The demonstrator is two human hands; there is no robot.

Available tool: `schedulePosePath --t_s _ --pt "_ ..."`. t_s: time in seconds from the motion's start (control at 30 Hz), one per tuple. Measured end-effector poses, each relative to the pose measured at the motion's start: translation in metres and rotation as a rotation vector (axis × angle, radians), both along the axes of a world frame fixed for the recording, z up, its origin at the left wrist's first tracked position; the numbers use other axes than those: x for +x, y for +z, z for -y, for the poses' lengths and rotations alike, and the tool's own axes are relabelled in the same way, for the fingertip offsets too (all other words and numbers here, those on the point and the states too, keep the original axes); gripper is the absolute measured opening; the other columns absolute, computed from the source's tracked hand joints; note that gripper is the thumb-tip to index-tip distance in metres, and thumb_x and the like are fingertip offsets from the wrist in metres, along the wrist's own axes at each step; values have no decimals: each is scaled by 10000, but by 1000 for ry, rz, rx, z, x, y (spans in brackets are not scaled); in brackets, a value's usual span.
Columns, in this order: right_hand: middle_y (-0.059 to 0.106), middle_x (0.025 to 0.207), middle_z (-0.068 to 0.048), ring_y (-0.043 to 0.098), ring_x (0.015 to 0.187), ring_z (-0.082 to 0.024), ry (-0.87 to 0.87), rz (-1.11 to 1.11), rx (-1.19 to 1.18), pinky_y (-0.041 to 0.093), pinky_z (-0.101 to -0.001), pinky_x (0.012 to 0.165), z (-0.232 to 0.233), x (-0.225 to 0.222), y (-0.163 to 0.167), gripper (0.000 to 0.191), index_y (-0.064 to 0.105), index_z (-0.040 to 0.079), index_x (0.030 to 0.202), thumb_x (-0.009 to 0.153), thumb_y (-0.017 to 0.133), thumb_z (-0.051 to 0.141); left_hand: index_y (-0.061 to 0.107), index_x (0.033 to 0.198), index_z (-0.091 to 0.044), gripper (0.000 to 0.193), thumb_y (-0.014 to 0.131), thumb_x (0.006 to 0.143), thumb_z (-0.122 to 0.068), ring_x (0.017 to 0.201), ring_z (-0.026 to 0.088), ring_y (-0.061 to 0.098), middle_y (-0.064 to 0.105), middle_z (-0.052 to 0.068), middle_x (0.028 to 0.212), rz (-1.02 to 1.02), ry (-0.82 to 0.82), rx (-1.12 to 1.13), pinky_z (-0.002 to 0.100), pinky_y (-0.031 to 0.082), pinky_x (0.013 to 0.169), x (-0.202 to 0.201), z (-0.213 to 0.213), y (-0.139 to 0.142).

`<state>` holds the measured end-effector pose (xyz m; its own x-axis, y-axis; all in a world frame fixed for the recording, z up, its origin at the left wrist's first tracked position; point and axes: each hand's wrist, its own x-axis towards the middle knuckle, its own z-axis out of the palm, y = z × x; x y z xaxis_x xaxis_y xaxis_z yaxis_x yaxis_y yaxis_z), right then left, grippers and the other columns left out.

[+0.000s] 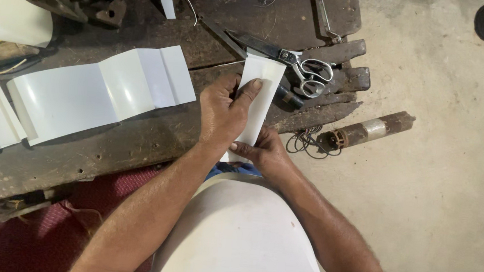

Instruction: The person folds and creases white plastic sheets on a wooden workbench, aligning edges and pressing folds flat by hand. They pick up and reposition sheets one at a time, and occasionally use scissors to trim a sheet edge.

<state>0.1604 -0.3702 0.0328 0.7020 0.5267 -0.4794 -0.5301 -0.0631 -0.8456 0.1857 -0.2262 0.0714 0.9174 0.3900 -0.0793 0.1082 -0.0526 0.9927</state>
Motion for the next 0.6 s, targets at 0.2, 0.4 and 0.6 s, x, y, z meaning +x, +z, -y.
schedulePosePath --t_s 0.2,0.4,0.6 --pt "773 1015 -144 741 907 -197 52 33 32 637 -355 813 3 -7 -6 229 713 -59 1121 924 743 54 718 885 -28 236 745 973 -245 601 90 656 724 51 708 48 -45 123 270 506 506 -7 4 -4" --pt "738 1180 -175 695 1140 -256 208 19 63 566 -390 1016 15 -7 -10 475 616 -21 1269 834 796 39 762 886 -39 181 780 924 -215 566 125 655 742 74 711 -106 -173 193 309 493 468 -9 -10 -5" --pt "785 1172 -113 778 999 -219 0 725 -764 657 -328 803 61 65 -21 315 739 69 1210 910 690 -15 793 980 -46 203 788 892 -229 582 118 678 786 90 765 -253 -309 136 320 521 493 -23 -47 5"
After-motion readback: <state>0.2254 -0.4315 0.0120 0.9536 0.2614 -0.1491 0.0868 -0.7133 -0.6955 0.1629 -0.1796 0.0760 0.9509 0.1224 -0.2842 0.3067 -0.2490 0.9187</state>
